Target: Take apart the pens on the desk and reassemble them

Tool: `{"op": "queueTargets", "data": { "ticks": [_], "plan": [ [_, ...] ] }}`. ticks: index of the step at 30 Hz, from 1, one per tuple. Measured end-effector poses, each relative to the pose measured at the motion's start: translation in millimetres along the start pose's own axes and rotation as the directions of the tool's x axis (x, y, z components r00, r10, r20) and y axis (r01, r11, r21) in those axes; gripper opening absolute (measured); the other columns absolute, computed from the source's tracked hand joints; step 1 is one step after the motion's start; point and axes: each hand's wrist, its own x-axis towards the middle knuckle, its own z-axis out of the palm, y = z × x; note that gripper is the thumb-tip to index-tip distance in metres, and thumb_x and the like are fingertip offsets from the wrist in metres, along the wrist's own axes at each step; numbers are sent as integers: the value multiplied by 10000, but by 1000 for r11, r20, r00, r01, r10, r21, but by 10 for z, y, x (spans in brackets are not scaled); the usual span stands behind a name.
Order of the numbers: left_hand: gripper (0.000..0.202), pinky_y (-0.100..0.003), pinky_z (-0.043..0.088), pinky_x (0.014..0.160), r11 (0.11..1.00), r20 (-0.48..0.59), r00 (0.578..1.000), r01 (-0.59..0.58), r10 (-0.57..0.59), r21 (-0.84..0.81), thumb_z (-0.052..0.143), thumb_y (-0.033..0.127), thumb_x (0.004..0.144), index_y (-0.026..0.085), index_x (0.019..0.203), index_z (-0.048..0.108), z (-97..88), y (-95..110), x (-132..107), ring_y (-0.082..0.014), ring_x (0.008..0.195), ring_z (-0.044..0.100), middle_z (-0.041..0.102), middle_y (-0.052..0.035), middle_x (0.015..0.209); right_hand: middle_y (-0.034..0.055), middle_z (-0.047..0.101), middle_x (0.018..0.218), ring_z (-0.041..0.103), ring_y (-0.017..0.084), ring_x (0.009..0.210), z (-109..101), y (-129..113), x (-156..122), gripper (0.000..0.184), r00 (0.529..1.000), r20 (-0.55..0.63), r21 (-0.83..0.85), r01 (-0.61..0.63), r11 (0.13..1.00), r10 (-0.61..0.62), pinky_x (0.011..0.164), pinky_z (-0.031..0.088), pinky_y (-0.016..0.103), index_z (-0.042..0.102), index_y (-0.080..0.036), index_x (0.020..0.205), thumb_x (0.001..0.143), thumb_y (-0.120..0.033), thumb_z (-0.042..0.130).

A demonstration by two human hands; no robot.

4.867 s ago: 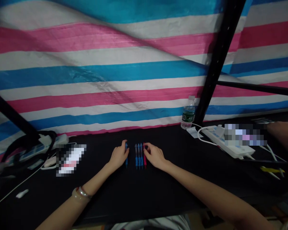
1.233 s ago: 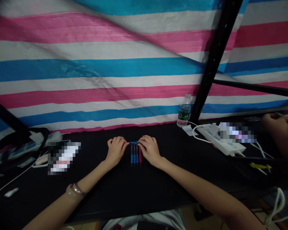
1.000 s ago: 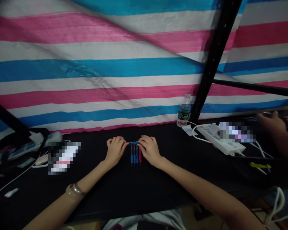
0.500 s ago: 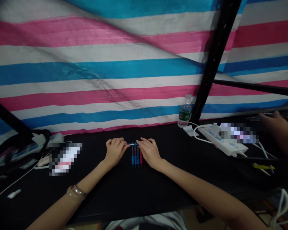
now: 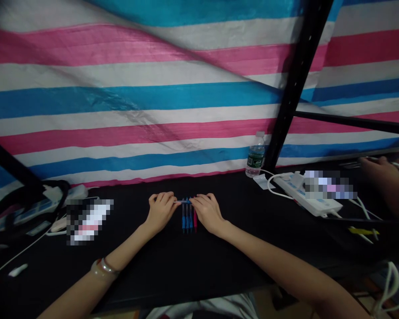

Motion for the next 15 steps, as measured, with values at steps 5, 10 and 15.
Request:
{"op": "queueTargets", "data": {
  "ticks": [5, 10, 15],
  "plan": [
    [233, -386, 266, 815, 994, 88, 994, 69, -61, -84, 430, 309, 886, 174, 789, 594, -10, 21, -2, -201, 875, 529, 620, -71, 945, 47, 643, 849, 560, 169, 792, -18, -20, 5, 186, 999, 1, 45, -49, 998, 49, 732, 332, 325, 611, -185, 969, 852, -134, 476],
    [239, -404, 276, 847, 977, 202, 974, 134, -99, -165, 385, 302, 899, 169, 822, 569, -56, 49, 11, -196, 881, 518, 570, -69, 942, 78, 584, 934, 527, 187, 851, -29, -69, 33, 294, 995, 49, 56, -88, 995, 85, 732, 375, 322, 564, -163, 1072, 817, -69, 454],
    [196, -401, 296, 863, 966, 247, 968, 107, -47, -235, 420, 332, 878, 165, 898, 522, -35, 29, -9, -215, 976, 489, 535, -82, 981, 86, 540, 914, 516, 182, 785, -4, -44, 41, 338, 993, 68, 90, -107, 990, 101, 695, 428, 316, 584, -177, 1077, 820, -53, 403]
  ]
}}
